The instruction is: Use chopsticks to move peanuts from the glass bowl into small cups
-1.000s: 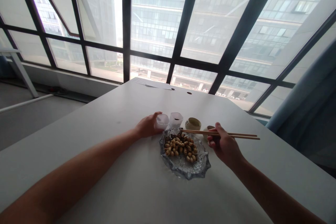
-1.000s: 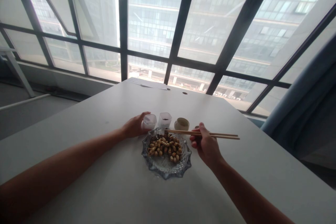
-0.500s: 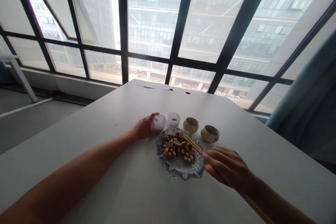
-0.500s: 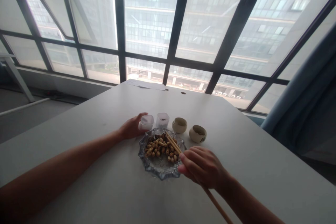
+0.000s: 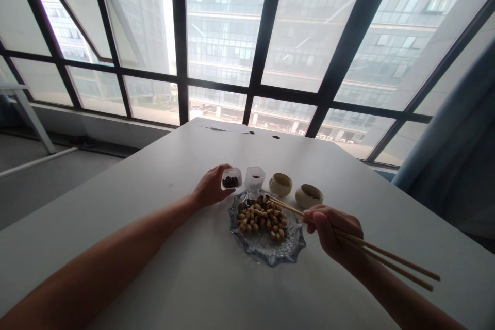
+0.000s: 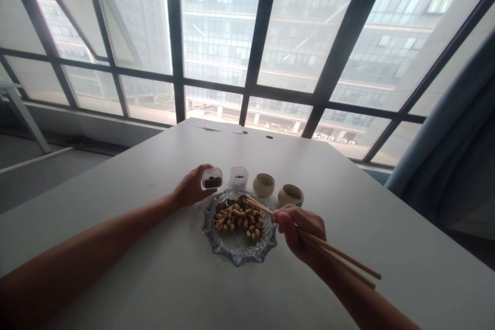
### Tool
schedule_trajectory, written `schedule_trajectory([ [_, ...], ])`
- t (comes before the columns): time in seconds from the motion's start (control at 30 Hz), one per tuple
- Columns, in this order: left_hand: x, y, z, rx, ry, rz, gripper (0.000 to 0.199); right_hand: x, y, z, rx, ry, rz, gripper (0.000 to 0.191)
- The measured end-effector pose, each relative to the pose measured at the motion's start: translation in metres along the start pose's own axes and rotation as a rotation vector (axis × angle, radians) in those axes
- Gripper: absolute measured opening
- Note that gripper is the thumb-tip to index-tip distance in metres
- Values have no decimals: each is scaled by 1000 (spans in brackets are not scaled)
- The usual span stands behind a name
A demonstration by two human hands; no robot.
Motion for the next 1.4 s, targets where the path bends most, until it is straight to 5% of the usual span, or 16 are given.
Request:
schedule_trajectory([
  [0.17, -2, -21, 4, -11, -140, 224, 86, 4, 9, -2, -33, -3, -90, 31],
  [0.33, -18, -29, 13, 18, -296, 286, 105, 10, 40, 0, -175, 119, -370, 41],
  [0.47, -44, 2, 9, -55, -305, 167, 92, 16, 68, 7, -314, 316, -628, 49],
  [0.7, -72, 50, -44, -170, -474, 73, 77, 35, 111, 11, -485, 491, -888, 55],
  [0.97, -71, 70, -40, -237, -268, -271, 75, 38, 117, 14, -526, 569, -923, 59],
  [1.23, -67, 72, -29, -232, -247, -297, 75, 18, 105, 14, -427, 562, -827, 59],
  [1.4, -66, 76, -29, -187, -287, -283, 74, -17, 105, -14, -395, 421, -748, 59],
])
Point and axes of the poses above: each hand's wrist, its own x-axis away from the middle knuckle, its own z-axis out of the back of the hand, y = z × x, the point moved 7 cm from there along -x, towards the middle knuckle, and after that the axes turned 1 degree about x, right-handed, at the moved point
